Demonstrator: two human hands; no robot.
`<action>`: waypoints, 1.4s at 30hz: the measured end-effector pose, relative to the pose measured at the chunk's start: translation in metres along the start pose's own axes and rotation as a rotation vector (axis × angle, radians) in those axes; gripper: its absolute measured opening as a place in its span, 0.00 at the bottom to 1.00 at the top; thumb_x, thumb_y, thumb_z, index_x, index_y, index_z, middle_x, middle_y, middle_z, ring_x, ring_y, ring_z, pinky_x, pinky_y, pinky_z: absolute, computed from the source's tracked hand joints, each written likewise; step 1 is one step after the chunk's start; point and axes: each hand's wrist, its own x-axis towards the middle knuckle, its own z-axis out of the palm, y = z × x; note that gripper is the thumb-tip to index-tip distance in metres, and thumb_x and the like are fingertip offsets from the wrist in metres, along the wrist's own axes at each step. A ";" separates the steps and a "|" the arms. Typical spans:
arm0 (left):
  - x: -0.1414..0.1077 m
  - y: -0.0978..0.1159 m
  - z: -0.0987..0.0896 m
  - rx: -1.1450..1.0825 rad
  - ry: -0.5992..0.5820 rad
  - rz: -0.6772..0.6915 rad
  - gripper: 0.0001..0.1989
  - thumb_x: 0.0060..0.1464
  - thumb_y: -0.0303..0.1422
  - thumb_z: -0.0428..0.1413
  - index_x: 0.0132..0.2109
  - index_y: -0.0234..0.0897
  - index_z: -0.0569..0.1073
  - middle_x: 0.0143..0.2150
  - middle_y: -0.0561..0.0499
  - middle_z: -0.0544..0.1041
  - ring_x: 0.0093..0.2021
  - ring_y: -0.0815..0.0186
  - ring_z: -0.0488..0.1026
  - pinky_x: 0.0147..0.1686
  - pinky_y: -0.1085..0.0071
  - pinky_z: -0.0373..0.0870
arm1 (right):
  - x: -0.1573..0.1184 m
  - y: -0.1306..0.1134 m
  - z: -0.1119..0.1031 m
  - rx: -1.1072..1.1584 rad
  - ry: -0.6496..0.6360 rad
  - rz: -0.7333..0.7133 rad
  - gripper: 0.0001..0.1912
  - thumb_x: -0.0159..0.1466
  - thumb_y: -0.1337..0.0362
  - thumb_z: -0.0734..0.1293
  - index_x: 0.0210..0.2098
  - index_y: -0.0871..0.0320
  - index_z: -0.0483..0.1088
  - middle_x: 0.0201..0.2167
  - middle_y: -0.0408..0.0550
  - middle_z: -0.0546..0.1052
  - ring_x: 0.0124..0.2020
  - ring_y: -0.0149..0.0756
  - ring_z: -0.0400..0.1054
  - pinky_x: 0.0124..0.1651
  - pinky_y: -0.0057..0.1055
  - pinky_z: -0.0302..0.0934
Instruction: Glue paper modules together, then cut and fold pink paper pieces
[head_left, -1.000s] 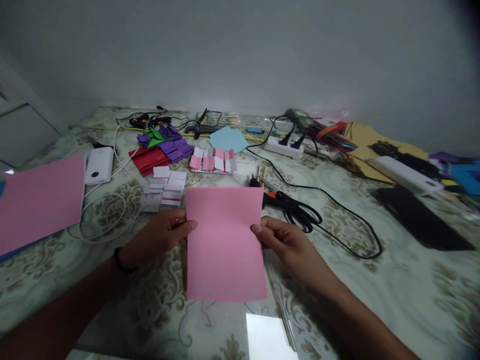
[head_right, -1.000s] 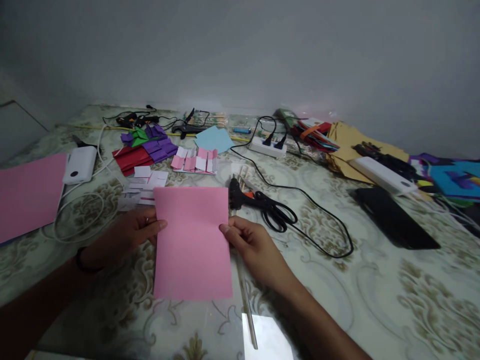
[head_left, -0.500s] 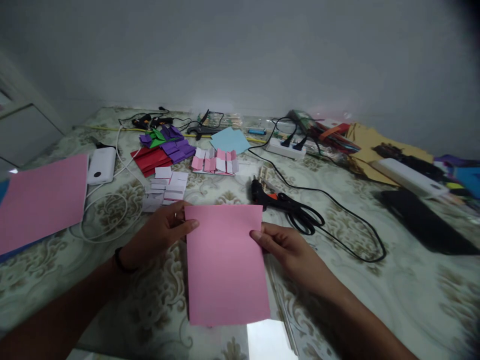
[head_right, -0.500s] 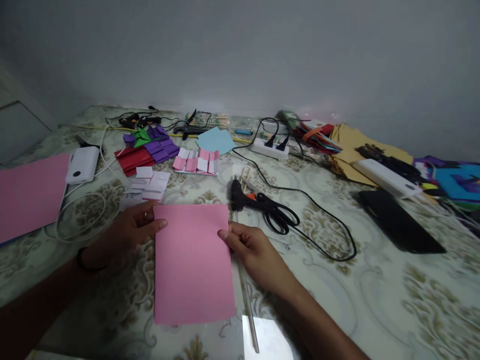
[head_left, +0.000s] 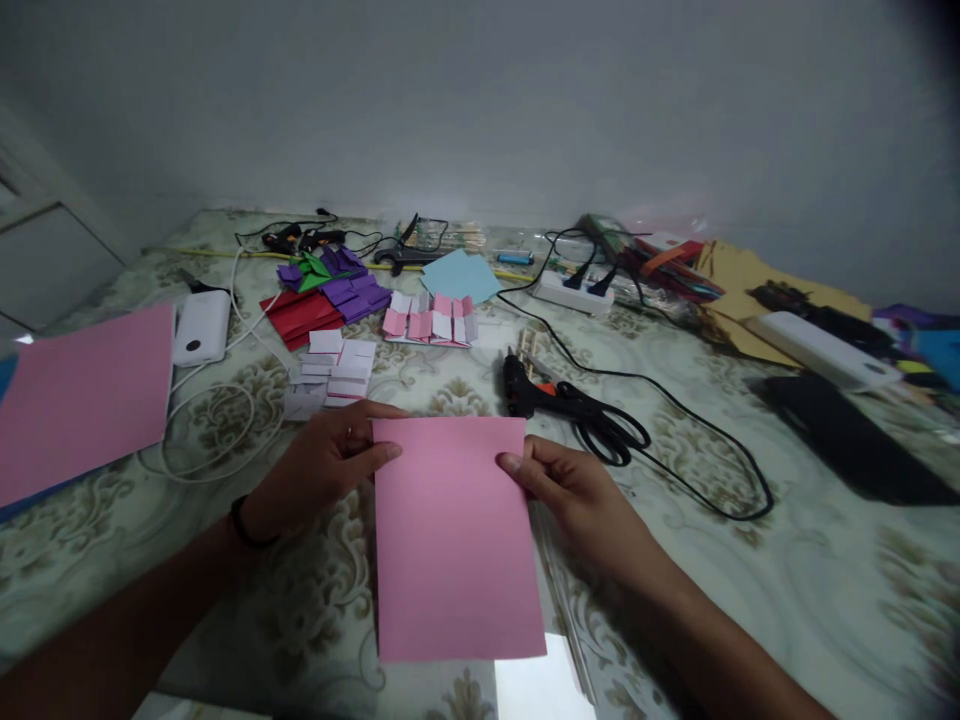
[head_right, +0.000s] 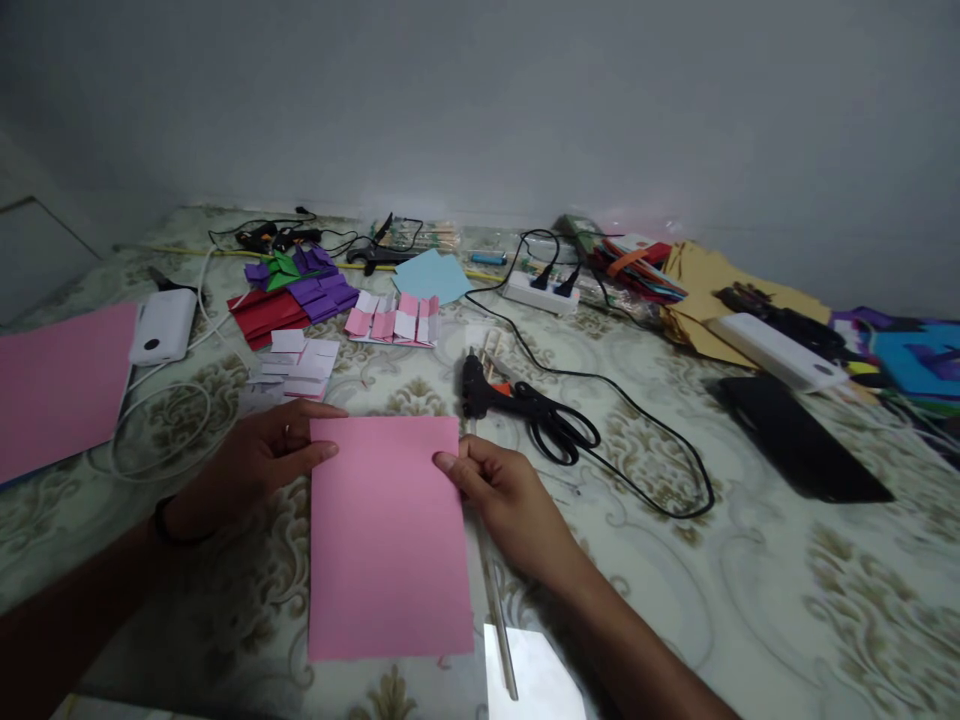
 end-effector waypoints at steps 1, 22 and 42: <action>0.000 -0.001 0.000 0.003 -0.001 0.002 0.18 0.60 0.39 0.62 0.54 0.38 0.82 0.24 0.61 0.55 0.24 0.73 0.55 0.24 0.77 0.53 | 0.000 0.000 0.000 -0.007 0.002 0.000 0.29 0.65 0.38 0.71 0.25 0.56 0.66 0.25 0.41 0.65 0.28 0.34 0.57 0.32 0.31 0.53; 0.002 0.004 0.000 0.019 -0.031 -0.069 0.17 0.58 0.42 0.64 0.50 0.42 0.87 0.39 0.49 0.89 0.33 0.62 0.82 0.33 0.72 0.79 | -0.001 0.001 0.001 -0.115 0.125 -0.094 0.26 0.70 0.41 0.67 0.26 0.54 0.64 0.23 0.40 0.64 0.27 0.34 0.58 0.32 0.32 0.53; 0.000 0.004 0.003 0.213 -0.275 -0.125 0.20 0.63 0.45 0.56 0.30 0.34 0.77 0.25 0.56 0.69 0.28 0.69 0.63 0.28 0.73 0.55 | -0.004 -0.003 0.006 -0.203 0.018 -0.152 0.26 0.75 0.47 0.59 0.25 0.54 0.57 0.24 0.39 0.59 0.28 0.33 0.54 0.33 0.33 0.50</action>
